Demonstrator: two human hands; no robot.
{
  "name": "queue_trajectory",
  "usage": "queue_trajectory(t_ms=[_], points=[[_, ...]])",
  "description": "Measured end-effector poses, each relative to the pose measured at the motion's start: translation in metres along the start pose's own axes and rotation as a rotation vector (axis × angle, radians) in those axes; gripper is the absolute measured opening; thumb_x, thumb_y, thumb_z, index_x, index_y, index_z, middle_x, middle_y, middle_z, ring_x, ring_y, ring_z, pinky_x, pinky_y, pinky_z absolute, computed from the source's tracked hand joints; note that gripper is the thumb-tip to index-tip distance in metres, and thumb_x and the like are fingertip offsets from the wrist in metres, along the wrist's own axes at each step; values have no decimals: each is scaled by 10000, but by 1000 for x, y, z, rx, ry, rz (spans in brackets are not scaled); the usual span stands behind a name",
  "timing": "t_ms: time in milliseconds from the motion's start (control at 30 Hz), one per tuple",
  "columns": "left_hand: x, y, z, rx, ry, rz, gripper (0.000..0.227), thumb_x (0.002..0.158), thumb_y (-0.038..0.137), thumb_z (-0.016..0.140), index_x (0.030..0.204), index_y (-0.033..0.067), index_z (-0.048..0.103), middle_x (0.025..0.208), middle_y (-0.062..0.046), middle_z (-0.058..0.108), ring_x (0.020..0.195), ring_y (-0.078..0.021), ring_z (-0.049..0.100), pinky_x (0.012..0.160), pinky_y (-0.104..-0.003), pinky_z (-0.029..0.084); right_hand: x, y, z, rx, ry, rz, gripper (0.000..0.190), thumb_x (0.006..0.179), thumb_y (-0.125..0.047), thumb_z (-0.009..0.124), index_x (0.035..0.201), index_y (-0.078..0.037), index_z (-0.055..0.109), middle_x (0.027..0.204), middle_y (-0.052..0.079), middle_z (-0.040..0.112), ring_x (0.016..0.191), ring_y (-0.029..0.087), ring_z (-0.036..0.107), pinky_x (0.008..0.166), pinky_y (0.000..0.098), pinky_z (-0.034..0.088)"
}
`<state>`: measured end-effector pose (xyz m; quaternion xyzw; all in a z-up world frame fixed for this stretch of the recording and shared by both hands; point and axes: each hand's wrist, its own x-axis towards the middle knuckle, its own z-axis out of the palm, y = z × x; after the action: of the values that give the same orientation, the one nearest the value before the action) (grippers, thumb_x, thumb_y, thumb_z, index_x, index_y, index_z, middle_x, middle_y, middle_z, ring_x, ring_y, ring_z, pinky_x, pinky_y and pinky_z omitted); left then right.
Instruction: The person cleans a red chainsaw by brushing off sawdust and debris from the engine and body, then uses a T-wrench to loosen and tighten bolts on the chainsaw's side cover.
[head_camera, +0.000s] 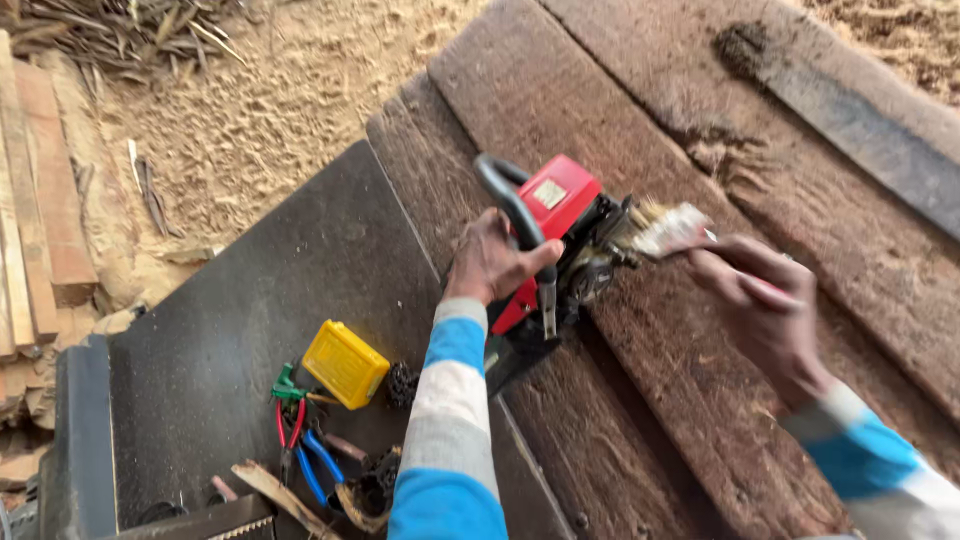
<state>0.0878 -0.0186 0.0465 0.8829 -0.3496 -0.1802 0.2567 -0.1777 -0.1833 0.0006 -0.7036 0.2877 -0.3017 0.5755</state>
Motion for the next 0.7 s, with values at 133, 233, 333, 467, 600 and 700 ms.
queue_trajectory(t_ms=[133,233,333,467,600,700], points=[[1,-3,0,136,-1,69,702,622,702,752,961,87,730,1072,-175,700,1058,-368,682,962,-488,515,-8,-17,77,778,-49,402,78,1000,-59,659,1005,-1,711,873,40,641,749,136,593,604,258,460],[4,-4,-3,115,45,130,728,607,700,777,997,87,735,1079,-208,692,1066,-398,663,966,-492,507,-41,-22,108,-240,-170,-369,93,880,-47,616,919,-59,699,828,95,622,729,241,659,640,357,523],[8,-9,-5,88,6,100,683,613,699,754,934,96,755,1053,-191,723,1043,-376,694,967,-476,525,-49,-3,107,-329,-333,-471,233,811,-52,643,1039,-58,690,971,141,615,800,312,658,660,420,547],[10,-13,-13,17,-35,76,651,597,678,756,897,100,757,1030,-185,746,1012,-355,723,935,-460,550,-47,32,101,-487,-603,-531,346,743,-95,703,1087,-84,672,999,115,599,874,312,652,733,424,551],[15,-13,-14,53,-19,118,670,607,693,771,956,121,755,1056,-200,741,1037,-380,696,933,-479,528,-42,35,92,-714,-769,-414,485,664,-87,724,1146,-90,674,1069,133,603,930,343,649,775,434,565],[20,-23,-16,-19,-45,89,659,601,706,738,919,130,778,1036,-169,767,1018,-336,734,939,-449,553,-52,12,80,-603,-684,-349,512,675,-100,741,1177,-47,655,1061,142,641,878,323,679,730,421,588]])
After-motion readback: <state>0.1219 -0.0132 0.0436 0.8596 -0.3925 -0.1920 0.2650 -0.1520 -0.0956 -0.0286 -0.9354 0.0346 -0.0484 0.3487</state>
